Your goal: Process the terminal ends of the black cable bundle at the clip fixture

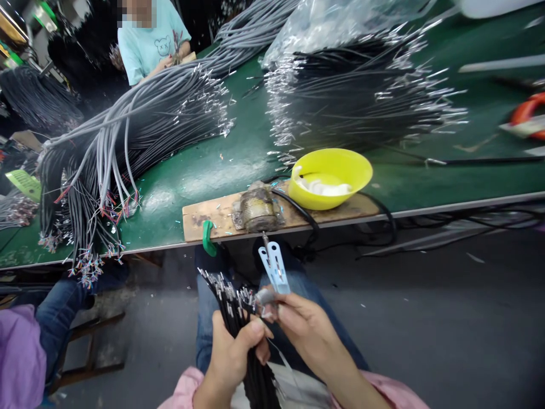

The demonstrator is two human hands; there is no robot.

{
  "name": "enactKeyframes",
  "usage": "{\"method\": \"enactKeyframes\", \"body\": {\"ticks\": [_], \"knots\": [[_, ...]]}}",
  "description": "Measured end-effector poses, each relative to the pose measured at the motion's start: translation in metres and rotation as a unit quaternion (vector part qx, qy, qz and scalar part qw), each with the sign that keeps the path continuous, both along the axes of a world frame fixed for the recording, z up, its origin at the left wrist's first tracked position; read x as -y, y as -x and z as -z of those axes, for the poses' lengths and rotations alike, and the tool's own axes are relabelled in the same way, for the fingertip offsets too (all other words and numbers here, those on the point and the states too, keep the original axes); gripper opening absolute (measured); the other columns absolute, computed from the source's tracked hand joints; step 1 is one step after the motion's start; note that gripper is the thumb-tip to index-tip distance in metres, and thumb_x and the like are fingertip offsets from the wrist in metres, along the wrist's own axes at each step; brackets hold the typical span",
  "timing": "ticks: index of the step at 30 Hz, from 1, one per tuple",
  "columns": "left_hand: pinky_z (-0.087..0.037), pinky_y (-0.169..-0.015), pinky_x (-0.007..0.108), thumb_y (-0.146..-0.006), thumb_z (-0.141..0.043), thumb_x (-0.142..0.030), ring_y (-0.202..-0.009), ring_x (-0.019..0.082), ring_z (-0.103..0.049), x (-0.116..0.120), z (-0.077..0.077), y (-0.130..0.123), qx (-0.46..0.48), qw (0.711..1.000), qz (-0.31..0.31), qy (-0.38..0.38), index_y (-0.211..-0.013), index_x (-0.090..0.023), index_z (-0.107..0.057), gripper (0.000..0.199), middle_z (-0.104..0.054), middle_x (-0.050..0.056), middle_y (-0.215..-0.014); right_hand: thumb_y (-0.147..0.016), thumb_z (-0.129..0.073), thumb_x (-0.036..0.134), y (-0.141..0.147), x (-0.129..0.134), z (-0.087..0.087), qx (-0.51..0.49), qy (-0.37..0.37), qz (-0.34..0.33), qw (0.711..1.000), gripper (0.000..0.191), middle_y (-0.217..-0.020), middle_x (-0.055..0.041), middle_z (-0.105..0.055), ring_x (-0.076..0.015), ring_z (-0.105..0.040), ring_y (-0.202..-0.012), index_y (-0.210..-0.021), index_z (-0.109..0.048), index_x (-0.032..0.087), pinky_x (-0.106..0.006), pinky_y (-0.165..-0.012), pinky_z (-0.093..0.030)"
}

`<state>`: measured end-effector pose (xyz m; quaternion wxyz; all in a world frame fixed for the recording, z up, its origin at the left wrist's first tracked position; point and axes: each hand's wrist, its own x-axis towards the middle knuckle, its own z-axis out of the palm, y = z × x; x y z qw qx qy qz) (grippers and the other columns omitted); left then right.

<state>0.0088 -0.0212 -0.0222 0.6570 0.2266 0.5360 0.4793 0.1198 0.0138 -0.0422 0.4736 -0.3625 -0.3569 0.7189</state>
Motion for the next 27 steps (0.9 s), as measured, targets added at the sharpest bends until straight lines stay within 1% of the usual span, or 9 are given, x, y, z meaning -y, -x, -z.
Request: {"method": "enactKeyframes", "body": {"ticks": [6,10,13,15,17,20,21,24,27], "knots": [[-0.027,-0.034,0.019,-0.059,-0.073,-0.053,-0.030,0.005,-0.035,0.000,0.000,0.000,-0.054,0.998,0.004,-0.026,-0.052,-0.014,-0.054,0.044,-0.039,-0.005,-0.033,-0.066,-0.069,0.053,-0.004,-0.006,-0.010,0.039,-0.005,-0.045,0.998,0.035,-0.058,-0.0016,-0.062,-0.0157,-0.060,-0.050,-0.069,-0.062,0.020,-0.025,-0.048,-0.053],[-0.026,-0.033,0.020,-0.056,-0.073,-0.056,-0.029,0.004,-0.030,0.002,0.006,0.001,-0.062,0.998,0.010,-0.023,-0.045,-0.017,-0.045,0.049,-0.035,-0.006,-0.032,-0.063,-0.070,0.055,-0.003,-0.007,-0.010,0.052,-0.006,-0.040,0.998,0.038,-0.061,-0.0030,-0.064,-0.0171,-0.063,-0.056,-0.074,-0.063,0.019,-0.027,-0.054,-0.054],[-0.026,-0.034,0.020,-0.058,-0.072,-0.056,-0.030,0.004,-0.031,0.004,0.010,0.002,-0.062,0.998,0.011,-0.008,-0.044,-0.018,-0.041,0.051,-0.035,-0.007,-0.034,-0.063,-0.071,0.052,-0.003,-0.007,-0.010,0.053,0.002,-0.040,0.998,0.035,-0.061,-0.0032,-0.065,-0.0167,-0.063,-0.055,-0.069,-0.061,0.019,-0.026,-0.054,-0.053],[-0.027,-0.035,0.020,-0.061,-0.071,-0.054,-0.032,0.004,-0.032,0.005,0.010,0.002,-0.086,0.996,0.007,-0.009,-0.044,-0.018,-0.040,0.050,-0.036,-0.006,-0.035,-0.063,-0.072,0.048,-0.003,-0.006,-0.011,0.065,0.001,-0.026,0.998,0.032,-0.058,-0.0024,-0.064,-0.0160,-0.062,-0.053,-0.066,-0.060,0.019,-0.025,-0.052,-0.052],[-0.029,-0.036,0.020,-0.060,-0.073,-0.048,-0.034,0.005,-0.035,0.005,0.006,-0.001,-0.136,0.991,-0.015,-0.010,-0.047,-0.017,-0.044,0.044,-0.040,-0.006,-0.037,-0.064,-0.073,0.044,-0.001,-0.004,-0.011,0.086,-0.006,0.010,0.996,0.029,-0.055,-0.0007,-0.062,-0.0150,-0.060,-0.050,-0.065,-0.059,0.019,-0.024,-0.048,-0.050],[-0.036,-0.041,0.021,-0.052,-0.079,-0.040,-0.040,0.008,-0.043,0.005,-0.003,-0.007,-0.205,0.976,-0.073,0.010,-0.058,-0.016,-0.052,0.037,-0.052,-0.003,-0.047,-0.064,-0.073,0.040,0.003,-0.002,-0.009,0.107,0.001,0.062,0.992,0.027,-0.048,0.0035,-0.055,-0.0122,-0.056,-0.043,-0.064,-0.057,0.019,-0.021,-0.042,-0.047],[-0.037,-0.042,0.022,-0.049,-0.080,-0.041,-0.041,0.008,-0.044,0.004,-0.006,-0.008,-0.210,0.975,-0.075,0.023,-0.058,-0.016,-0.052,0.038,-0.053,-0.003,-0.048,-0.064,-0.074,0.039,0.004,-0.002,-0.008,0.111,0.006,0.077,0.991,0.027,-0.046,0.0050,-0.052,-0.0111,-0.053,-0.040,-0.064,-0.056,0.019,-0.020,-0.040,-0.045],[-0.033,-0.040,0.022,-0.049,-0.076,-0.054,-0.037,0.007,-0.038,0.002,-0.011,-0.010,-0.184,0.982,-0.020,0.041,-0.049,-0.017,-0.047,0.046,-0.044,-0.004,-0.040,-0.065,-0.073,0.038,0.002,-0.004,-0.006,0.117,0.005,0.101,0.988,0.024,-0.045,0.0053,-0.053,-0.0106,-0.053,-0.039,-0.067,-0.057,0.019,-0.019,-0.039,-0.045],[-0.028,-0.039,0.022,-0.053,-0.070,-0.064,-0.034,0.006,-0.035,0.001,-0.008,-0.006,-0.139,0.990,0.012,0.020,-0.050,-0.016,-0.050,0.051,-0.041,-0.005,-0.037,-0.066,-0.072,0.039,-0.003,-0.006,-0.007,0.077,-0.002,0.042,0.996,0.024,-0.057,-0.0014,-0.067,-0.0151,-0.063,-0.050,-0.073,-0.062,0.019,-0.022,-0.046,-0.052]]}}
